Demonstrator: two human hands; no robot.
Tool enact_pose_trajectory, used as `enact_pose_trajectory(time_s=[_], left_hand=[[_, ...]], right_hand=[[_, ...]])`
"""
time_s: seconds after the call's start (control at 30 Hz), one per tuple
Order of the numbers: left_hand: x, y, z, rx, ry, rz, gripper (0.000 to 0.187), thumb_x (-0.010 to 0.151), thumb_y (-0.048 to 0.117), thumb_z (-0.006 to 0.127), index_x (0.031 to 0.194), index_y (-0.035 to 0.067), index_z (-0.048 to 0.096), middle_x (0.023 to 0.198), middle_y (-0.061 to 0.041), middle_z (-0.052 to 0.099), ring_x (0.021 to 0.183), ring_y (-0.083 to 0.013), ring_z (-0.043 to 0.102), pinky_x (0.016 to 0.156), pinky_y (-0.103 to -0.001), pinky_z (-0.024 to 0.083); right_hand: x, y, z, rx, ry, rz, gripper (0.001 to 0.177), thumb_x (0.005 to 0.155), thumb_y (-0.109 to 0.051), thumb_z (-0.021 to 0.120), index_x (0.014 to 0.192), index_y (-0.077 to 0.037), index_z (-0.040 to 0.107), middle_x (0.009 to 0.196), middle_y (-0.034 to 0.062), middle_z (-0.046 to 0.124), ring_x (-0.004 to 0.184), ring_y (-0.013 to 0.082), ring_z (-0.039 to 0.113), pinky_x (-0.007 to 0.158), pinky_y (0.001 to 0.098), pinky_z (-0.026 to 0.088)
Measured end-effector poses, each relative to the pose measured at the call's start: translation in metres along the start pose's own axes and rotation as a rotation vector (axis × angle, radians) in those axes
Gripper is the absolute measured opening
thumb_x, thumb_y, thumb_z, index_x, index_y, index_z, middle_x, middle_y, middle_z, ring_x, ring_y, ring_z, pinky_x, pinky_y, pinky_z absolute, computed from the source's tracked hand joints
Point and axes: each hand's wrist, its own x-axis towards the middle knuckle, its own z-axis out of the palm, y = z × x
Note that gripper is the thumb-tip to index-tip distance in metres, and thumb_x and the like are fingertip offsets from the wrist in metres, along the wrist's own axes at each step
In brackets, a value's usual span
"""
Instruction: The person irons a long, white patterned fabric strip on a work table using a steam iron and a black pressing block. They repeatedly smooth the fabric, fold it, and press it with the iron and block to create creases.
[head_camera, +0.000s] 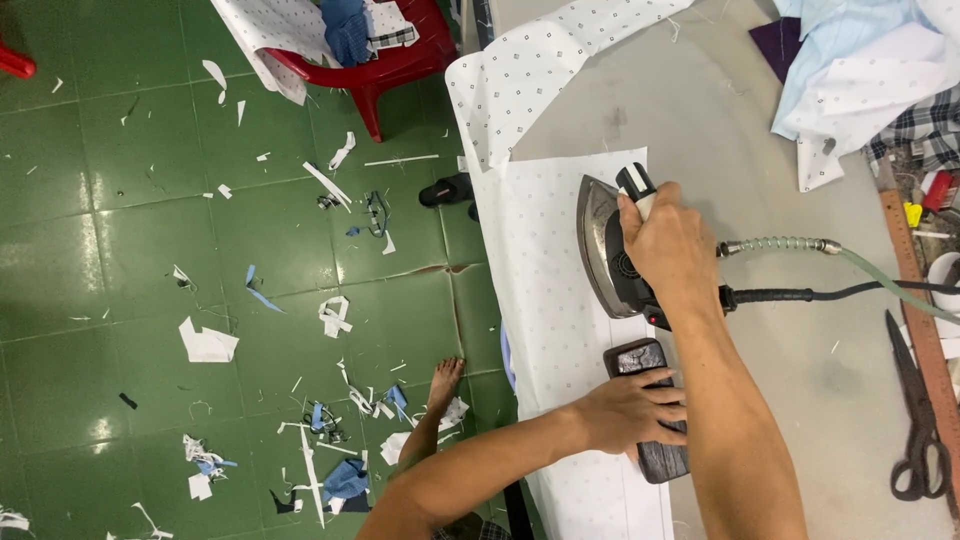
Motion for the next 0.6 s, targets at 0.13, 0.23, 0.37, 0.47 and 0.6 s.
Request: enact_pose_trajectory(time_s=[0.13,0.23,0.37,0.47,0.6], left_hand=[[0.000,0.000,0.003,-0.033,0.024,0.000,0.098,0.058,0.060,0.102,0.143,0.035,0.059,0.156,0.006,0.054,0.157,-0.0228,0.034,0.136,-0.052,0.014],[0.000,0.001,-0.003,0.028,-0.029,-0.010,0.102,0.060,0.063,0.100,0.147,0.037,0.054,0.161,0.006,0.049,0.159,-0.0221,0.031,0.136,-0.050,0.013],[0.000,0.002,-0.011,-0.017,-0.013,-0.001,0.089,0.062,0.059,0.097,0.141,0.033,0.062,0.156,0.004,0.054,0.156,-0.0217,0.035,0.136,-0.052,0.012],[-0.003,0.003,-0.013,-0.016,0.025,-0.005,0.096,0.058,0.061,0.099,0.141,0.032,0.062,0.155,0.004,0.055,0.156,-0.0214,0.036,0.137,-0.051,0.015],[-0.001,0.003,-0.018,-0.001,-0.038,-0.005,0.094,0.063,0.061,0.099,0.144,0.034,0.060,0.162,0.004,0.046,0.159,-0.0224,0.031,0.136,-0.050,0.011]], right_hand=[[0.014,0.003,0.006,-0.042,0.034,-0.024,0.054,0.114,-0.052,0.044,0.105,0.001,0.044,0.076,0.0246,0.066,0.067,0.0522,0.063,0.055,0.0603,0.049],[0.020,-0.002,0.002,-0.044,0.004,0.003,0.059,0.112,-0.057,0.046,0.108,0.002,0.046,0.082,0.0269,0.067,0.073,0.0542,0.064,0.059,0.0626,0.050],[0.028,-0.006,0.000,-0.007,0.017,-0.024,0.055,0.113,-0.052,0.048,0.106,0.002,0.047,0.078,0.0249,0.066,0.070,0.0514,0.063,0.056,0.0607,0.050],[0.034,-0.007,0.000,-0.001,0.014,-0.011,0.055,0.113,-0.053,0.048,0.105,0.001,0.046,0.080,0.0255,0.065,0.072,0.0527,0.063,0.057,0.0622,0.050],[0.044,-0.004,0.004,-0.019,0.033,-0.036,0.055,0.113,-0.051,0.051,0.105,0.003,0.046,0.081,0.0291,0.063,0.072,0.0565,0.061,0.057,0.0644,0.048]])
